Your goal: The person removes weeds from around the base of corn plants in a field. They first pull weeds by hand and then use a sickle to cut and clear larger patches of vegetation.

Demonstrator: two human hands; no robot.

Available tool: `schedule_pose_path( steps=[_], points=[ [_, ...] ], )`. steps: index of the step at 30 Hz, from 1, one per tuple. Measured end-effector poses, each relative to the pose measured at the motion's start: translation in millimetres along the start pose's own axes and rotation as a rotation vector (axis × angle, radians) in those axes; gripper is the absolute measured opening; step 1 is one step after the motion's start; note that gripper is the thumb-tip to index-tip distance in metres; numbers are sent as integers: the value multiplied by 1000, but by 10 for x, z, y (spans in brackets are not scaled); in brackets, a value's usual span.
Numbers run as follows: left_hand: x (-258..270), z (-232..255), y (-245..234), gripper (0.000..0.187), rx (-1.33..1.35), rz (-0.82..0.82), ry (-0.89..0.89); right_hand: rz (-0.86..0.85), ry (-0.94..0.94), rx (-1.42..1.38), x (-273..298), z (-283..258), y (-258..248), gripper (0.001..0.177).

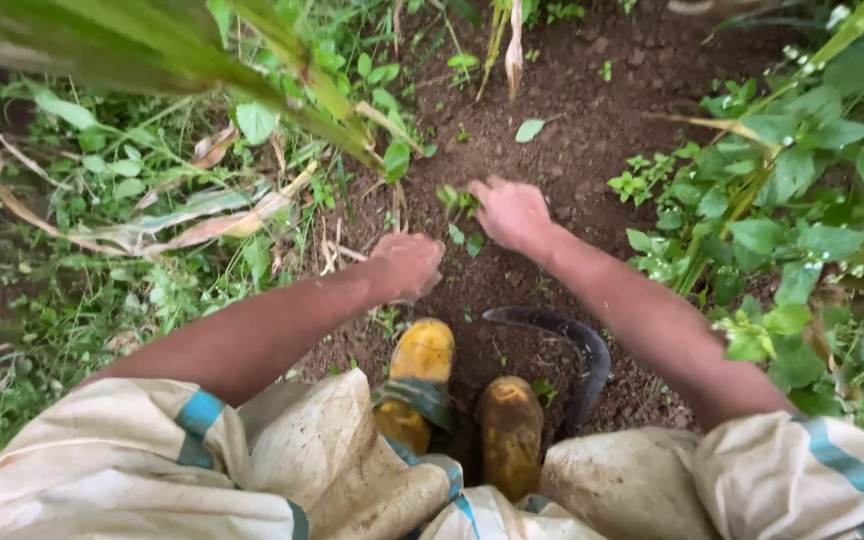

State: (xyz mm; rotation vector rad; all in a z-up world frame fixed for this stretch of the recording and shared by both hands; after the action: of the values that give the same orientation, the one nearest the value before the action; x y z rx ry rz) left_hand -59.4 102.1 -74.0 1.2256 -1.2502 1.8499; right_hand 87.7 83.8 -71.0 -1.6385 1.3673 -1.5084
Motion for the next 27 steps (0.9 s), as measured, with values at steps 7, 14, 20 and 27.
schedule_pose_path(
  steps=[7, 14, 20, 27],
  points=[
    [6, 65, -20, 41, -6, 19, 33, 103, -24, -100, -28, 203, 117, 23],
    [-133, 304, -221, 42, -51, 56, 68, 333, 100, 211, 797, 486, -268, 19],
    [-139, 583, -466, 41, -137, 139, 135, -85, 520, 83, 1175, 1450, -414, 49],
    [-452, 782, -452, 43, -164, 107, 180, -141, 542, -4, 1106, 2188, 509, 38]
  ],
)
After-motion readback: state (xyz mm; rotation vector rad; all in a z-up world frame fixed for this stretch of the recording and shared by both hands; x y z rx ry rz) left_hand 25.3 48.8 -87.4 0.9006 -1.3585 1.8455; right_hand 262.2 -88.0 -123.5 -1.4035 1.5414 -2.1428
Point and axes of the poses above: each hand's wrist, its own x-axis away from the middle knuckle, its own y-axis out of the palm, z = x × y, the point moved 10 cm from there along -x, towards the middle knuckle, and after that the axes turned 15 degrees about -z, right-handed, at the moved point
